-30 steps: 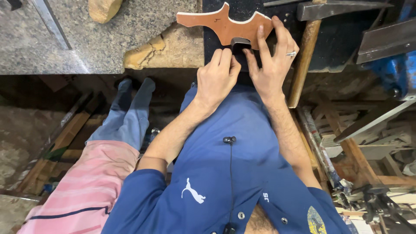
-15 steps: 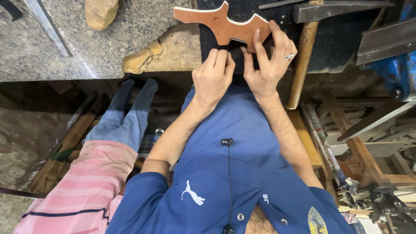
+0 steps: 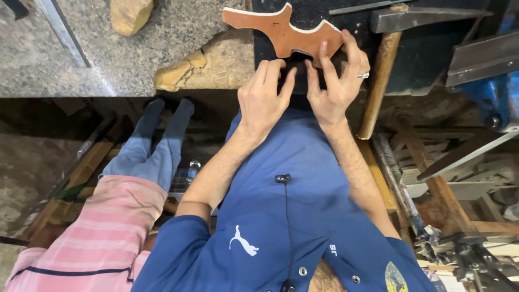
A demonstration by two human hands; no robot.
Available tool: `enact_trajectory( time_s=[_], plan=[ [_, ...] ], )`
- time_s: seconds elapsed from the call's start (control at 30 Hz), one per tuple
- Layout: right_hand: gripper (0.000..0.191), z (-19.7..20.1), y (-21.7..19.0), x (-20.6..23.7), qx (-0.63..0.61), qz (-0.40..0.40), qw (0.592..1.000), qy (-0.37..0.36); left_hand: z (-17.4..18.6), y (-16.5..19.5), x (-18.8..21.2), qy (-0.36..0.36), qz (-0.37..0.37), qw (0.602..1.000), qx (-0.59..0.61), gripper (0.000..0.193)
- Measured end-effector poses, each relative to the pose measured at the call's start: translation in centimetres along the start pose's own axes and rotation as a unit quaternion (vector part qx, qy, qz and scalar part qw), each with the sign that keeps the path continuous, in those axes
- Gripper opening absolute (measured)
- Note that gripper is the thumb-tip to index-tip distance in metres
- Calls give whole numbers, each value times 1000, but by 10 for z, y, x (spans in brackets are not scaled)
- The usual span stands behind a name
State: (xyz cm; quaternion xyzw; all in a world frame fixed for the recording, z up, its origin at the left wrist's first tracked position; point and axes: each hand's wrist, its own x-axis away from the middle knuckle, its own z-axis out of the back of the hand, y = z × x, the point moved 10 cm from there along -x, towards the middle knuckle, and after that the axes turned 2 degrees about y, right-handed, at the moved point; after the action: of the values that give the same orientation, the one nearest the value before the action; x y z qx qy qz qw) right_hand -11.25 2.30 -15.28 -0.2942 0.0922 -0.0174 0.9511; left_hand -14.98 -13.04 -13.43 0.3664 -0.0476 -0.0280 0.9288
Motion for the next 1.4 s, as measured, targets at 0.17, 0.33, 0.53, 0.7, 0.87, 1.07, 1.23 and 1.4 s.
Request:
enact_trajectory(
  time_s=[0.17, 0.33, 0.53, 0.7, 0.87, 1.07, 1.23, 1.4],
  plan=[
    [43, -1, 1, -1, -21, -1, 1000, 2, 8, -6, -1, 6, 11, 1000, 5, 34],
    [46, -2, -3, -3, 9, 11, 1000, 0, 6, -11, -5, 24, 17, 999, 11, 39],
    [47, -4, -2, -4, 6, 2, 1000, -14, -1, -23, -5, 1, 68, 996, 59, 37],
    [46, -4, -5, -7, 17, 11, 1000, -12, -2, -27, -4, -2, 73, 993, 91, 34],
    [46, -3, -6, -8, 27, 18, 999, -9, -3, -25, -4, 0, 63, 992, 107, 22],
    [47, -3, -4, -6, 22, 9, 1000, -10, -3, -24, -4, -10, 69, 991, 117, 22],
    [49, -3, -4, -4, 16, 15, 1000, 1, -3, -24, -3, -11, 76, 990, 119, 23],
    [50, -2, 0, -2, -1, 9, 1000, 4, -5, -23, -3, -18, 75, 991, 107, 23]
  ],
)
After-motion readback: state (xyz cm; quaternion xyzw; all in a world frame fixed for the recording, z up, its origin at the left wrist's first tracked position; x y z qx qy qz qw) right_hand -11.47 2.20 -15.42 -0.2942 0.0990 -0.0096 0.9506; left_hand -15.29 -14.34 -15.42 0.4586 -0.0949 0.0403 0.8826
